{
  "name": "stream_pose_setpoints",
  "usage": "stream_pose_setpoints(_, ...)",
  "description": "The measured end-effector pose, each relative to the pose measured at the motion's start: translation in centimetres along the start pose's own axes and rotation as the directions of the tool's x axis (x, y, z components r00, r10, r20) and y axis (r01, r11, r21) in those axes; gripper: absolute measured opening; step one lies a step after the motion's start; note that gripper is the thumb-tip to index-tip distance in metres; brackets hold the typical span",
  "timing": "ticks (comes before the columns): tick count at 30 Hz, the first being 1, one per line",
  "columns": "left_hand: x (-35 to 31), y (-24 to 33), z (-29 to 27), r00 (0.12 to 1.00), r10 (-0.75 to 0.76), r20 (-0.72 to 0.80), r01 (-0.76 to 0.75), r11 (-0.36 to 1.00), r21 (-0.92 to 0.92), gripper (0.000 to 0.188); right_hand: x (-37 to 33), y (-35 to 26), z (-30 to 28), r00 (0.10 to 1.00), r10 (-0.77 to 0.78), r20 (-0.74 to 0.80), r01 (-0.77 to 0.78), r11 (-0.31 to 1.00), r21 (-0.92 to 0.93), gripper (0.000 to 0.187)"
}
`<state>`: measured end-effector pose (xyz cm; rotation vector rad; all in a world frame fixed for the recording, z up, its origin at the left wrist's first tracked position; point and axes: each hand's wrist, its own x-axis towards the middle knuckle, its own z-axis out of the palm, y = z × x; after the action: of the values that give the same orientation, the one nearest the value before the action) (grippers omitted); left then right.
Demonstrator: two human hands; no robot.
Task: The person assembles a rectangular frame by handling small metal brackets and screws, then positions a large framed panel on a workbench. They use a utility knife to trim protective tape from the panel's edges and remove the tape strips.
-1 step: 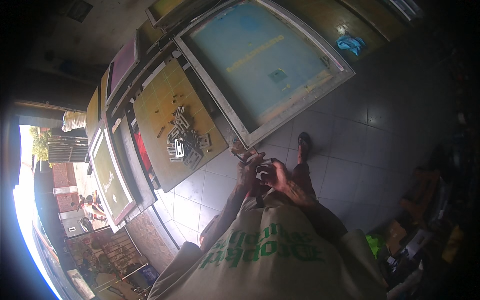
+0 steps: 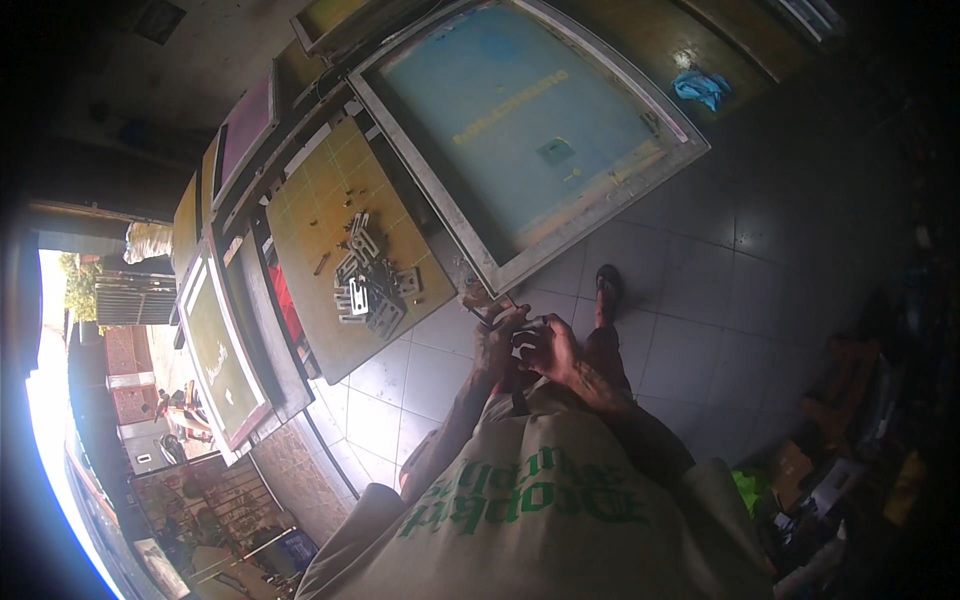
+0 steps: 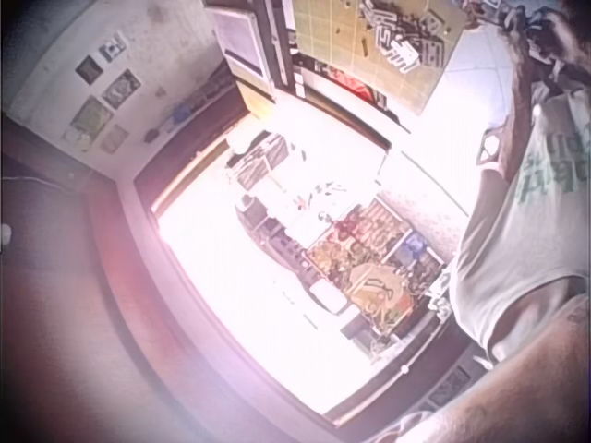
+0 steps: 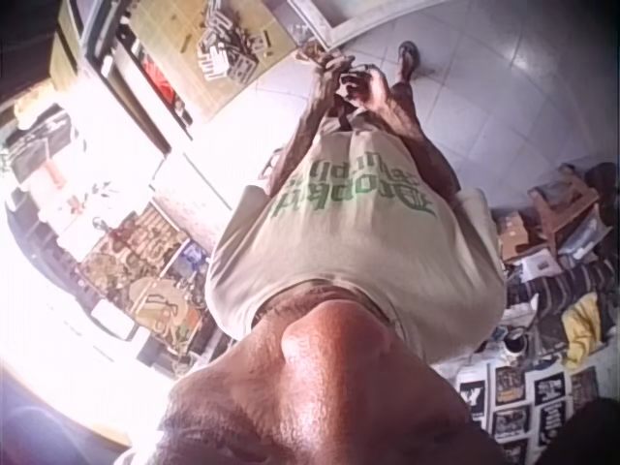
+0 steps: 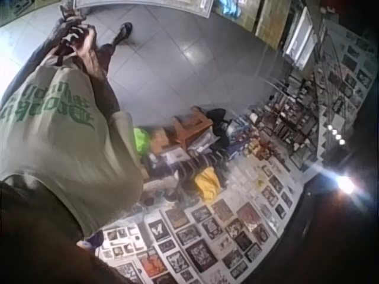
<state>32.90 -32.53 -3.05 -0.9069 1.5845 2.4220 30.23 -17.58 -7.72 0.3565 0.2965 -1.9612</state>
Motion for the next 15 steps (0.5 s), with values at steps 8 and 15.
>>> stream_pose_setpoints(8,-0.6,1.2,0.5,0.999,0.016,0.037,-0.019,0.998,0.067,0.044,0.6,0.6,-0.7,0.965,-0.076,-0.250,0.046,0.991,-0.122,0.023)
stream_pose_setpoints(15,-0.5,1.2,0.5,1.000,-0.029,0.005,0.029,1.000,0.003,0.044,0.1,0.2,1.6,0.965,-0.034,-0.259,0.006,0.994,-0.107,0.018)
